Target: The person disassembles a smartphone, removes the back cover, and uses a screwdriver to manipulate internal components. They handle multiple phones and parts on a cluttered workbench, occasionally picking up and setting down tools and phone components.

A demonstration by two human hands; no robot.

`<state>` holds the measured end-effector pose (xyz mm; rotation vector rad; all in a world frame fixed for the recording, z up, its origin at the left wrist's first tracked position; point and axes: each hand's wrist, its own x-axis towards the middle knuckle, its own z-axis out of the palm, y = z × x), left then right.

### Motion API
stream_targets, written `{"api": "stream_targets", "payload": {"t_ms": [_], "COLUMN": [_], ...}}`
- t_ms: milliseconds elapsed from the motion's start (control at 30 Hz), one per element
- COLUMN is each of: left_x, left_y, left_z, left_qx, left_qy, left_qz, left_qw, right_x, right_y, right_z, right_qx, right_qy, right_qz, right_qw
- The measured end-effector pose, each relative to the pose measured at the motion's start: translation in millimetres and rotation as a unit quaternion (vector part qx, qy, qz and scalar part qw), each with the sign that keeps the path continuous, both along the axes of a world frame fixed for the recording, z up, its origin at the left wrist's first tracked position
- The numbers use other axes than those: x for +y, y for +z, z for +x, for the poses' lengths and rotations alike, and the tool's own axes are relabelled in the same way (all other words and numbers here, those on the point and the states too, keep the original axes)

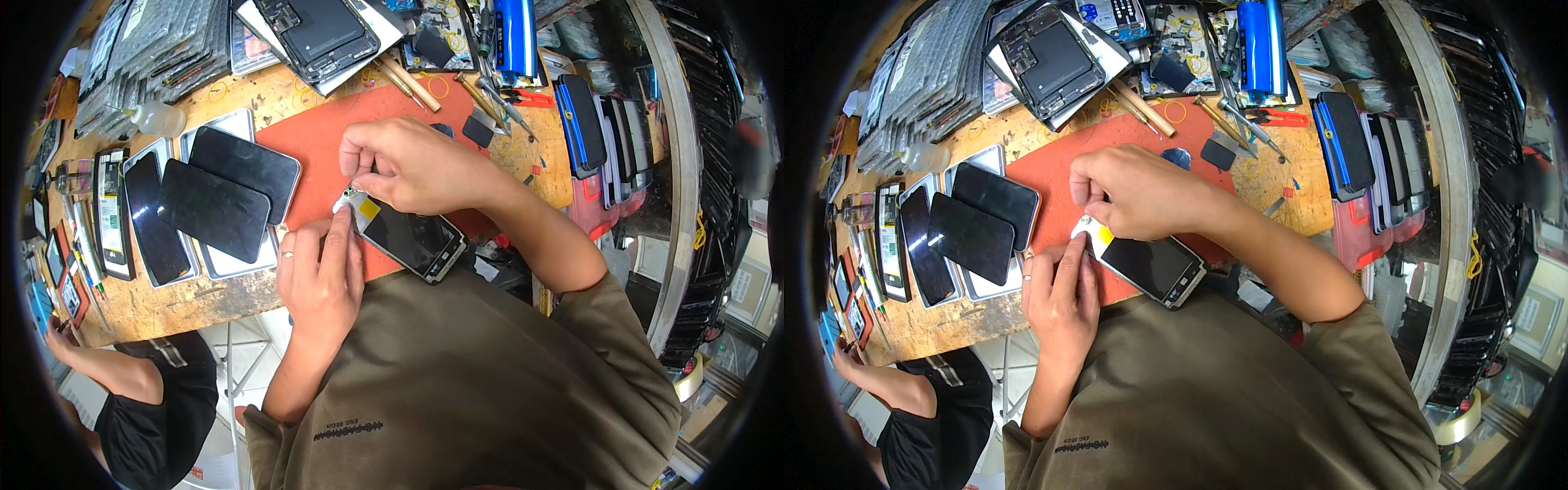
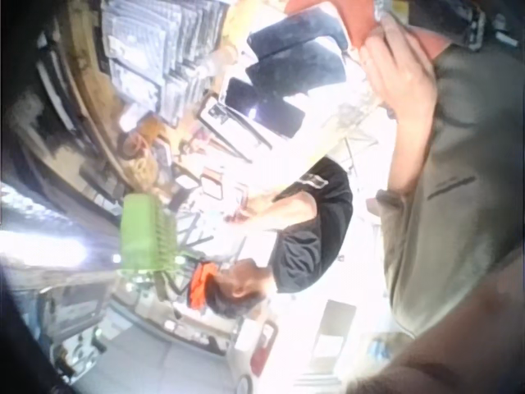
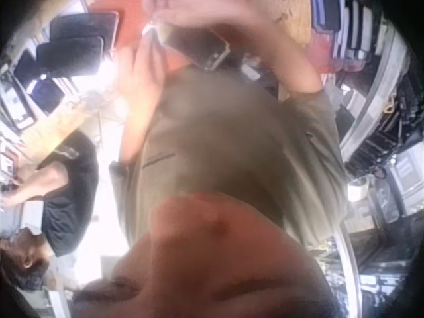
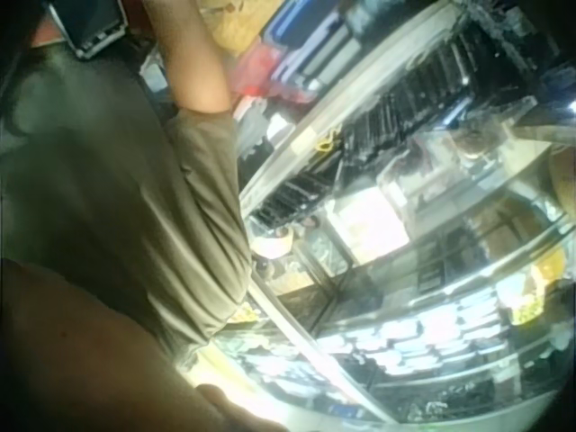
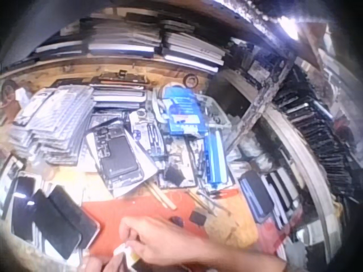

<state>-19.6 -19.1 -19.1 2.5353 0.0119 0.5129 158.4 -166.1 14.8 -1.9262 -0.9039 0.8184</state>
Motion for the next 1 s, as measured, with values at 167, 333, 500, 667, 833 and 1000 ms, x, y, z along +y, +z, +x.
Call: {"api": "stream_targets", "payload": {"t_ms": [167, 333, 500, 667, 833, 1000], "left_x": [1, 3, 6, 5, 7, 8], "left_y": [-4, -5, -6, -7, -9, -7], "left_z": [3, 3, 4, 3, 4, 3], "left_qx": [-0.015, 0.002, 0.011, 0.009, 0.002, -0.001], "left_qy": [-0.005, -0.019, -0.045, -0.049, -0.059, -0.059], "left_qz": [0.000, 0.020, 0.059, 0.072, 0.063, 0.065], "left_qw": [1.000, 1.000, 0.997, 0.996, 0.996, 0.996], "right_x": [1, 3, 5, -14, -66, -115], "right_y": [-6, -3, -4, 8, 20, 12], "right_z": [1, 1, -4, 3, 24, 29], "right_qx": [-0.022, -0.041, -0.082, -0.177, -0.090, -0.096], "right_qy": [0.010, 0.011, 0.003, -0.121, -0.248, -0.341], "right_qz": [-0.009, -0.029, -0.035, 0.013, -0.009, -0.020], "right_qw": [1.000, 0.999, 0.996, 0.977, 0.964, 0.935]}}
